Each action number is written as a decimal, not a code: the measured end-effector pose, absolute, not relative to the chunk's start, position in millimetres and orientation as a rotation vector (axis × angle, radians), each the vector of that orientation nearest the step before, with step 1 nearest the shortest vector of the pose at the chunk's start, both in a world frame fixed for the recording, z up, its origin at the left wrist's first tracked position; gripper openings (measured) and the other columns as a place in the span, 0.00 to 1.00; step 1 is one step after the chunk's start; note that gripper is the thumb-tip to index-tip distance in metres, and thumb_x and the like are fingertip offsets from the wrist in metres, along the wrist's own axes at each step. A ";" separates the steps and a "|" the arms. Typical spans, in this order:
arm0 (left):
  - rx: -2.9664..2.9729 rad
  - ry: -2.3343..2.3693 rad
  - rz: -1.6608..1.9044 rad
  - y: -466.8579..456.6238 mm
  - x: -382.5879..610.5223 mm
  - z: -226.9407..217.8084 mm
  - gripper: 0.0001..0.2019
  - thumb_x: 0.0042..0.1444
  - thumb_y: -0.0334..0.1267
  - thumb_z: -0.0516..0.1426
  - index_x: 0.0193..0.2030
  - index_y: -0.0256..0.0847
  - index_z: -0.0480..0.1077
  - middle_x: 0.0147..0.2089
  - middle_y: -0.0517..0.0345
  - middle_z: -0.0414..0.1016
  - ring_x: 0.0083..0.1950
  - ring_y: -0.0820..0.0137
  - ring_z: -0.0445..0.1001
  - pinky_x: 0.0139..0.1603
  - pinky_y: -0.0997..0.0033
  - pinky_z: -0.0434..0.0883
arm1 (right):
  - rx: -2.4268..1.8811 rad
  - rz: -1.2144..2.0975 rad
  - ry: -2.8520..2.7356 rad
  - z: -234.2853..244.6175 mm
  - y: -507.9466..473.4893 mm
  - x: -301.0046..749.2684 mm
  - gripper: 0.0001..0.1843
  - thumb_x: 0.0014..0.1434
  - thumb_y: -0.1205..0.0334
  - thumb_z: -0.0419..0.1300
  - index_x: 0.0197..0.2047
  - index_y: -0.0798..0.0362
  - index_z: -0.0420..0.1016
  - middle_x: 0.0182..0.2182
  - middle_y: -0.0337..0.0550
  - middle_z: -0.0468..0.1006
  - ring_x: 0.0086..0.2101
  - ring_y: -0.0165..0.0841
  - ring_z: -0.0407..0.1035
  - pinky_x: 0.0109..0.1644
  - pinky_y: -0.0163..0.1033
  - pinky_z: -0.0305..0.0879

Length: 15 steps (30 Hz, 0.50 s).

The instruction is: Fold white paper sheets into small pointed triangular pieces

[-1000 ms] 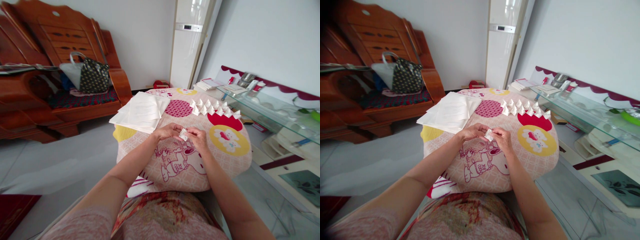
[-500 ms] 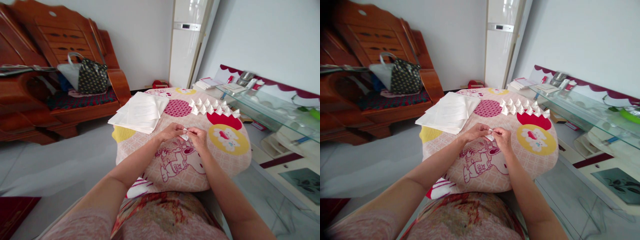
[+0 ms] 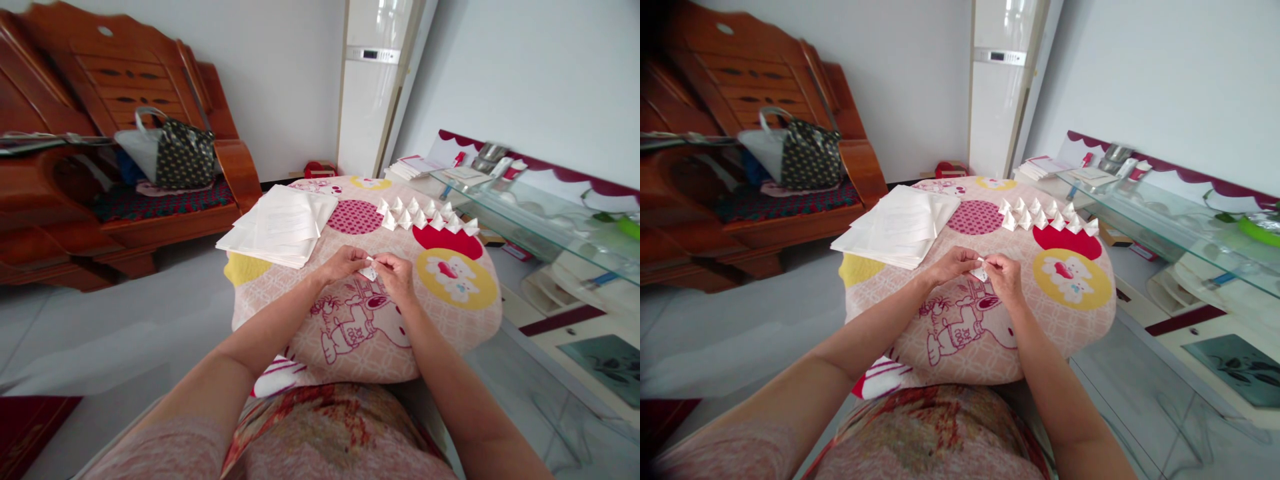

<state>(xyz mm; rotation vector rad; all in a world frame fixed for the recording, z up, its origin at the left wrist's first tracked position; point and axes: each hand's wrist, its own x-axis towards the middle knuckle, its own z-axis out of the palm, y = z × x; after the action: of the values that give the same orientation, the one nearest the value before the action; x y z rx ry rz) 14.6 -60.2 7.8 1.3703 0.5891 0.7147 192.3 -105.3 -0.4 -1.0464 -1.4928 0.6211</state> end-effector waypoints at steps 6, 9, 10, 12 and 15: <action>1.452 0.595 0.768 -58.6 17.6 3.1 0.19 0.52 0.50 0.67 0.30 0.34 0.71 0.28 0.61 0.73 0.31 0.72 0.75 0.35 0.70 0.78 | -1.076 0.602 -1.472 0.1 -105.0 190.3 0.08 0.52 0.57 0.65 0.27 0.51 0.79 0.28 0.41 0.82 0.29 0.35 0.74 0.34 0.39 0.69; 1.540 0.609 0.827 -58.8 19.1 3.9 0.18 0.55 0.50 0.64 0.29 0.35 0.70 0.26 0.62 0.71 0.29 0.73 0.73 0.32 0.72 0.77 | -1.082 0.632 -1.439 1.7 -106.4 190.9 0.08 0.52 0.56 0.67 0.28 0.52 0.80 0.26 0.40 0.81 0.28 0.34 0.73 0.33 0.38 0.68; 1.582 0.623 0.856 -58.9 19.2 4.4 0.17 0.57 0.49 0.63 0.30 0.35 0.71 0.26 0.62 0.71 0.29 0.74 0.73 0.31 0.74 0.75 | -1.089 0.636 -1.426 2.3 -106.8 191.8 0.08 0.52 0.56 0.68 0.28 0.51 0.80 0.26 0.40 0.81 0.27 0.34 0.73 0.32 0.38 0.68; 1.690 0.663 0.920 -58.7 18.6 5.2 0.16 0.60 0.48 0.61 0.31 0.34 0.72 0.26 0.61 0.71 0.28 0.75 0.71 0.29 0.76 0.72 | -1.101 0.627 -1.418 3.2 -107.0 194.8 0.07 0.51 0.57 0.69 0.29 0.51 0.81 0.26 0.39 0.81 0.28 0.34 0.73 0.33 0.38 0.69; 1.861 0.728 0.999 -58.0 15.5 5.6 0.15 0.63 0.44 0.58 0.31 0.34 0.73 0.26 0.60 0.71 0.27 0.75 0.70 0.28 0.78 0.68 | -1.103 0.565 -1.446 3.7 -105.4 201.7 0.06 0.50 0.58 0.69 0.29 0.50 0.81 0.29 0.40 0.83 0.30 0.35 0.75 0.37 0.39 0.71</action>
<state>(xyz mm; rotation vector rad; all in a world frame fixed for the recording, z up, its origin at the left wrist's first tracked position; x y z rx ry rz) 15.5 -58.0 5.6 1.8610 0.7279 0.9987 201.7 -105.4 3.7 -1.1032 -1.4463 0.5649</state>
